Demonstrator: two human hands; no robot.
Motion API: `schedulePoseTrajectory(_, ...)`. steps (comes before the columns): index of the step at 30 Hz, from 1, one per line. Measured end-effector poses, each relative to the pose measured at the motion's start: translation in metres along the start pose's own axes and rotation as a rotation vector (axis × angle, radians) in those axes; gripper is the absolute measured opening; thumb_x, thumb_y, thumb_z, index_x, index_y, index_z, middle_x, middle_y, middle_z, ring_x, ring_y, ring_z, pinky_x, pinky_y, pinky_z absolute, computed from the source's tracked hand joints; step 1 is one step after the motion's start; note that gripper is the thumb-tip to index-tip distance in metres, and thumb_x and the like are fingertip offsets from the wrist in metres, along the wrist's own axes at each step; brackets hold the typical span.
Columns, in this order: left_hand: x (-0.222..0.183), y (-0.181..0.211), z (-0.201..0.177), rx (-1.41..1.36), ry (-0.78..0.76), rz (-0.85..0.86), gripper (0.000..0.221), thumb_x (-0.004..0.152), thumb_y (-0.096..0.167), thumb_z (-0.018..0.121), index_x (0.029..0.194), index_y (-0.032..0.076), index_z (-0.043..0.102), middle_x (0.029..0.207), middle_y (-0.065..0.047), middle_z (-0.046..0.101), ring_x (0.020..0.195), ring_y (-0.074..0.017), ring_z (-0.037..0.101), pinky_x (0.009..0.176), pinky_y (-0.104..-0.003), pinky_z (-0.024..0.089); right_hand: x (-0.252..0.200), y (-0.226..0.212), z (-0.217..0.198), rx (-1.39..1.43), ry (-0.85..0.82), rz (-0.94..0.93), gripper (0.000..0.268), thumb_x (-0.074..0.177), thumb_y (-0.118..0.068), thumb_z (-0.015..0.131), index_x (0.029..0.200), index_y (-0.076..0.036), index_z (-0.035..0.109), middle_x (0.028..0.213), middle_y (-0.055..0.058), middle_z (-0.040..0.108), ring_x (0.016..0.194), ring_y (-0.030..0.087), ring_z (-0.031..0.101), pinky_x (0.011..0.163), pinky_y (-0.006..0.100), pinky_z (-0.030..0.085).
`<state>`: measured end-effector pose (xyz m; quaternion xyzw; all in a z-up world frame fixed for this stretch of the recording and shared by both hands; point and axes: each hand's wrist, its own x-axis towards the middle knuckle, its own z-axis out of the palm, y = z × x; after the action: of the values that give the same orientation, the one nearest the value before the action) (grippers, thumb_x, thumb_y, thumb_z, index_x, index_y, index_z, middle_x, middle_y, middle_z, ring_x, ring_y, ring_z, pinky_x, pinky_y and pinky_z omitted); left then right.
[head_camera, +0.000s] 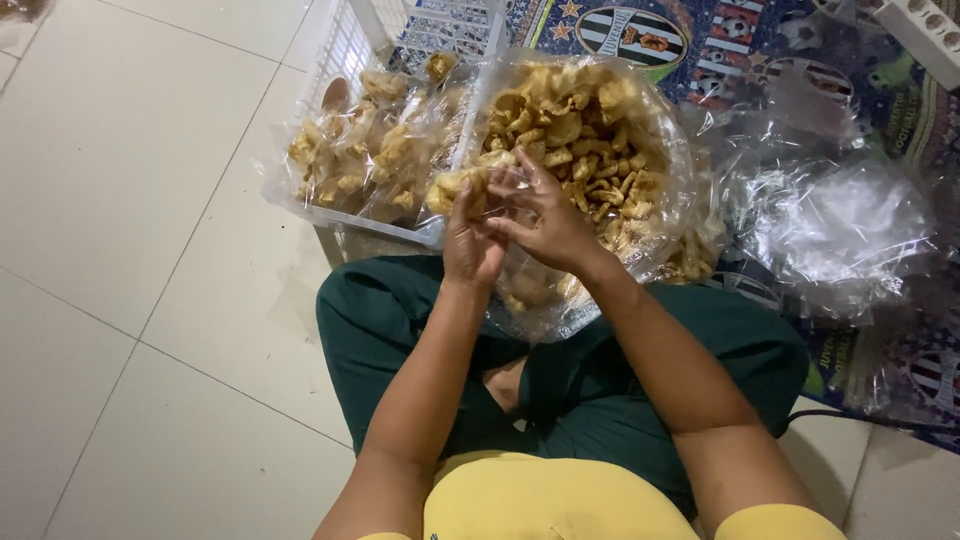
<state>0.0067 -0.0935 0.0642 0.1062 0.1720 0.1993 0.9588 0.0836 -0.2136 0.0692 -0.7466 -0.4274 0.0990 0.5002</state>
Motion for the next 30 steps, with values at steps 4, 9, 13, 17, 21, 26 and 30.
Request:
schedulePoseTrajectory(4,0.010,-0.004,-0.021,0.044,-0.050,0.006,0.040,0.099,0.027,0.072,0.128,-0.001,0.068,0.129,-0.022,0.068,0.117,-0.0332,0.069,0.098,-0.043,0.059,-0.003,-0.005,-0.001,0.000,-0.046,0.027,0.045,0.098,-0.037,0.075,0.141,-0.027,0.067,0.163,0.032,0.028,0.145,0.059,0.032,0.122,0.064,0.029)
schedulePoseTrajectory(9,-0.002,-0.003,-0.007,0.127,-0.069,0.031,0.036,0.097,0.030,0.076,0.123,0.005,0.070,0.119,-0.013,0.073,0.102,-0.0267,0.073,0.096,-0.045,0.059,0.006,-0.039,-0.023,0.351,-0.031,0.054,0.062,0.110,-0.018,0.055,0.155,0.011,0.025,0.132,0.032,0.061,0.127,0.052,0.059,0.107,0.068,0.046)
schedulePoseTrajectory(13,-0.002,0.003,-0.014,0.227,-0.005,0.140,0.032,0.096,0.026,0.076,0.120,0.004,0.071,0.111,-0.010,0.073,0.093,-0.0248,0.071,0.093,-0.045,0.061,-0.005,0.011,-0.028,0.009,0.090,0.045,0.023,0.107,-0.029,0.065,0.116,-0.013,0.079,0.137,0.018,0.064,0.127,0.042,0.062,0.108,0.050,0.048)
schedulePoseTrajectory(17,-0.019,0.017,-0.009,1.168,-0.106,0.718,0.095,0.086,0.025,0.089,0.162,0.015,0.032,0.156,-0.015,0.039,0.151,-0.0328,0.034,0.125,-0.049,0.028,-0.003,0.021,-0.044,-0.219,0.152,-0.007,0.016,0.103,-0.029,0.073,0.107,-0.018,0.083,0.105,0.013,0.076,0.103,0.033,0.072,0.088,0.041,0.058)
schedulePoseTrajectory(21,-0.020,0.016,-0.005,1.746,-0.362,0.917,0.063,0.083,0.037,0.090,0.138,0.021,0.063,0.145,-0.005,0.058,0.139,-0.0305,0.053,0.124,-0.063,0.022,-0.001,-0.038,-0.052,-0.217,0.030,0.009,0.027,0.104,-0.033,0.073,0.105,-0.007,0.081,0.100,0.018,0.076,0.092,0.037,0.074,0.076,0.042,0.059)
schedulePoseTrajectory(26,-0.008,0.019,-0.018,1.600,-0.385,0.922,0.025,0.087,0.025,0.086,0.109,0.022,0.077,0.131,-0.004,0.069,0.122,-0.0305,0.066,0.115,-0.053,0.041,0.000,-0.093,-0.086,-0.080,-0.248,0.212,0.045,0.094,-0.026,0.078,0.130,0.000,0.070,0.114,0.025,0.069,0.092,0.037,0.070,0.081,0.047,0.057)
schedulePoseTrajectory(30,-0.017,0.022,-0.013,1.411,-0.365,0.773,0.005,0.092,0.014,0.078,0.097,0.014,0.079,0.119,-0.010,0.075,0.116,-0.0317,0.070,0.107,-0.048,0.050,0.000,-0.100,-0.099,-0.121,-0.339,0.239,0.032,0.096,-0.011,0.070,0.126,0.002,0.070,0.121,0.027,0.067,0.100,0.041,0.070,0.090,0.052,0.057)
